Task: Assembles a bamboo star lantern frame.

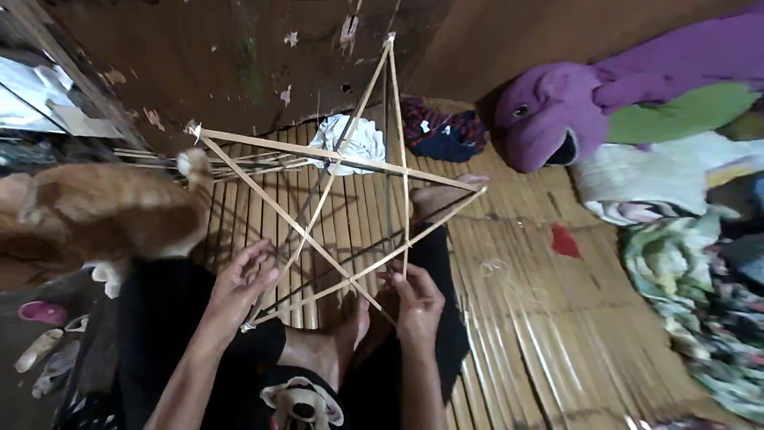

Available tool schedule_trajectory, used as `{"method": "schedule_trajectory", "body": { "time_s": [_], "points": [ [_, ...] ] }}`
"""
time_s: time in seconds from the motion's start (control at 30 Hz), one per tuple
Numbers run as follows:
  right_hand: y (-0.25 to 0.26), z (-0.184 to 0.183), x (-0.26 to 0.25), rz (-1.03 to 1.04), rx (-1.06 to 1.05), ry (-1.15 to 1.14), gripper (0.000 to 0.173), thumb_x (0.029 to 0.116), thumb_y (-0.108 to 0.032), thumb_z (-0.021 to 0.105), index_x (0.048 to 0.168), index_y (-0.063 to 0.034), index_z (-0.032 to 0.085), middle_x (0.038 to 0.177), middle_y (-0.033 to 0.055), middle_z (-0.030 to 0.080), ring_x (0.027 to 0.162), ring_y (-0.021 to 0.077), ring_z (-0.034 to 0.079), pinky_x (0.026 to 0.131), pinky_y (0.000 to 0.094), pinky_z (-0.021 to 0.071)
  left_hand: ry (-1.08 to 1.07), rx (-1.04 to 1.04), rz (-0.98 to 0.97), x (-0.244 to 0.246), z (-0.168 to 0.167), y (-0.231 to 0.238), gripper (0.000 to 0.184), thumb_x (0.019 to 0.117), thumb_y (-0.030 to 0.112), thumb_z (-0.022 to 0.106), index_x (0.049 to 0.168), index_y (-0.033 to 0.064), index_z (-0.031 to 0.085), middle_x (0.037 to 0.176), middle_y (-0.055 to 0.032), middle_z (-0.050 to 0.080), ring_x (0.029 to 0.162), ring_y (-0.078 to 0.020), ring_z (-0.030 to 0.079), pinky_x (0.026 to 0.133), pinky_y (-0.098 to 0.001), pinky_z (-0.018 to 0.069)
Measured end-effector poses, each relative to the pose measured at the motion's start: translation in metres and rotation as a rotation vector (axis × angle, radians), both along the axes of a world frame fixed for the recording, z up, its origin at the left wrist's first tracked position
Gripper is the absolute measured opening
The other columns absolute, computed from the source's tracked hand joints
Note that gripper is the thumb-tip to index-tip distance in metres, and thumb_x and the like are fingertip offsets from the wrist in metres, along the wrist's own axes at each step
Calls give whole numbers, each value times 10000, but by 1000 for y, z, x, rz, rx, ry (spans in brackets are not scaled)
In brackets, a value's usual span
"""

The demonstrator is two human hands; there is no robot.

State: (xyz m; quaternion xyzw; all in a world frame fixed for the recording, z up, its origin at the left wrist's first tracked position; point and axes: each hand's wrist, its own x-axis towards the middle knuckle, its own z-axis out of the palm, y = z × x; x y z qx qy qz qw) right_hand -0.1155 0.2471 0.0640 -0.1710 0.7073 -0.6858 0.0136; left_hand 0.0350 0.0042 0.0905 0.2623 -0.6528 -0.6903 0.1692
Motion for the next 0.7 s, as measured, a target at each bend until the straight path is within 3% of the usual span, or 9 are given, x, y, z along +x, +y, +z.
{"method": "schedule_trajectory", "body": {
  "time_s": [0.07,0.17,0.3,0.53,0.7],
  "points": [
    [-6,-4,-3,-16,-32,18,210,950,27,512,1097,42,660,1065,32,747,849,85,730,722,244,624,-4,85,-74,2,-4,-2,640,903,308,676,1436,-8,511,1363,-54,629,1212,-102,615,1003,-264,524],
    [-11,-9,-4,-14,-60,45,216,947,35,511,1094,40,668,1067,29,744,847,83,725,728,242,622,-36,111,-115,2,-3,-1,670,885,345,685,1417,-24,510,1286,-69,673,1137,-134,666,976,-281,544],
    [-13,-12,-4,-7,-101,71,222,942,40,522,1082,6,690,1054,9,754,848,91,731,734,255,627,-14,87,-119,-1,-6,-4,584,915,306,690,1368,-34,547,1178,-47,718,1062,-123,700,964,-271,561],
    [-13,-8,-4,2,-153,94,216,934,35,547,1059,-23,714,1049,12,757,842,103,735,723,260,630,-6,80,-151,-1,-6,-8,523,938,228,657,1381,-27,547,1163,-39,725,1047,-119,702,951,-260,563],
    [-17,-6,-7,22,-120,-4,193,935,38,534,1027,-4,699,1019,25,753,827,101,728,709,259,622,-66,74,-121,-2,1,-8,437,1000,205,579,1382,-4,552,1108,-11,724,901,-76,698,840,-230,575]
  ]
}}
